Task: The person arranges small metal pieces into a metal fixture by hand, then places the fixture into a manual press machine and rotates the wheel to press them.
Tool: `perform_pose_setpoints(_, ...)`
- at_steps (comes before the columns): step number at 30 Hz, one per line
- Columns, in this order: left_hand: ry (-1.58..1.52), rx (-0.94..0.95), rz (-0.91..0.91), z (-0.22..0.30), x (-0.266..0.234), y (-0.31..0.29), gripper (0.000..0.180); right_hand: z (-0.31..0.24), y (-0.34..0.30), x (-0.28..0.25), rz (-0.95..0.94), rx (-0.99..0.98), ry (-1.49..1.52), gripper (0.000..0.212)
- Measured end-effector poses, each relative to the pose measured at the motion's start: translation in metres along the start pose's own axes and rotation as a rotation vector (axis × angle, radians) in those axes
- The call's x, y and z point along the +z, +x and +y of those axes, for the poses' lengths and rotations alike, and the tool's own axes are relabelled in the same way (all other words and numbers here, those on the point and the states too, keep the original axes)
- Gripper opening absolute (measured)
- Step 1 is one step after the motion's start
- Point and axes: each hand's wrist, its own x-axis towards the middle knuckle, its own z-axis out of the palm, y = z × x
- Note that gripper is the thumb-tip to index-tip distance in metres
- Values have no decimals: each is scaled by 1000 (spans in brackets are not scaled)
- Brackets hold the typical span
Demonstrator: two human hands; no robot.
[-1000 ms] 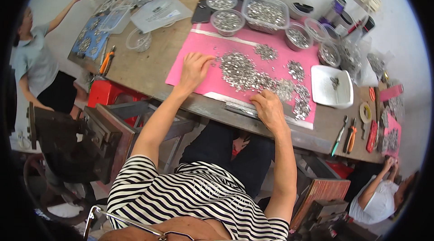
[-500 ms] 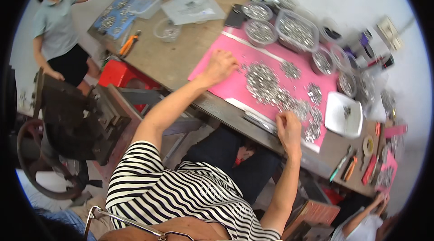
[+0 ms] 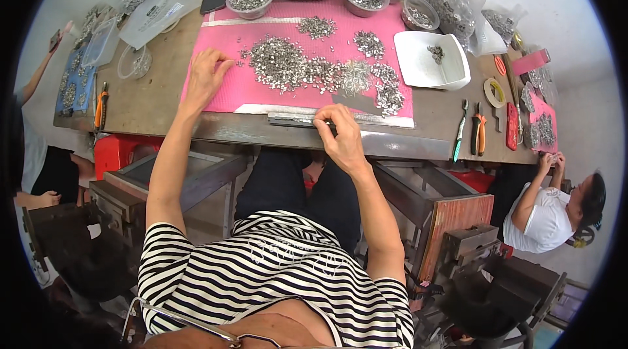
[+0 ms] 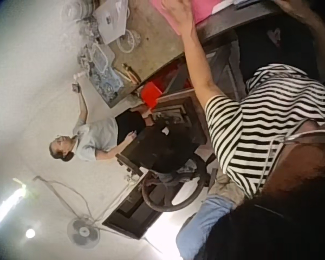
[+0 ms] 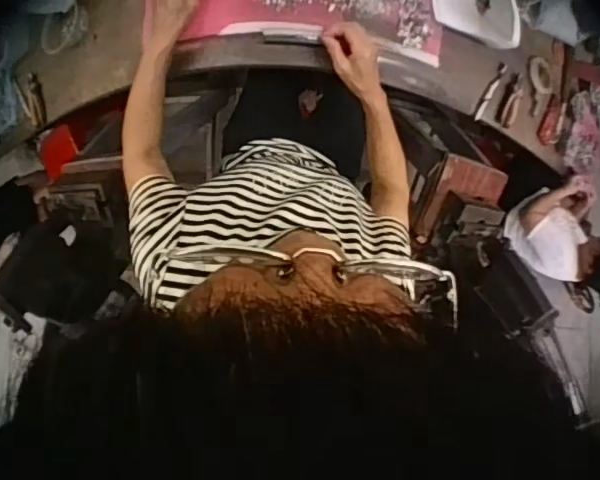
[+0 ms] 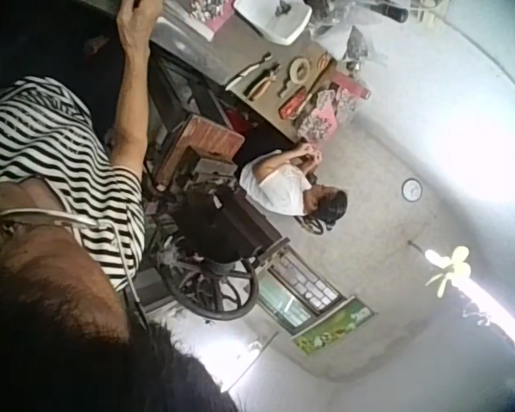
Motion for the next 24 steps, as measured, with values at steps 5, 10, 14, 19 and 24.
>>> perform_pose_setpoints(5, -103, 5, -65, 50, -10, -23, 10, 5, -2, 3, 8, -110, -133, 11)
perform_pose_setpoints(10, -128, 46, -119, 66, -4, -41, 6, 1, -2, 10, 81, -307, -366, 17)
perform_pose_setpoints(14, -94, 85, -83, 62, 4, -43, 5, -1, -2, 7, 74, -334, -403, 18)
perform_pose_setpoints(19, -58, 92, -71, 61, 3, -43, 6, -4, 3, -2, -38, -305, -382, 16)
perform_pose_setpoints(24, -47, 94, -55, 61, 3, -42, 6, -1, 25, -11, -124, -297, -369, 10)
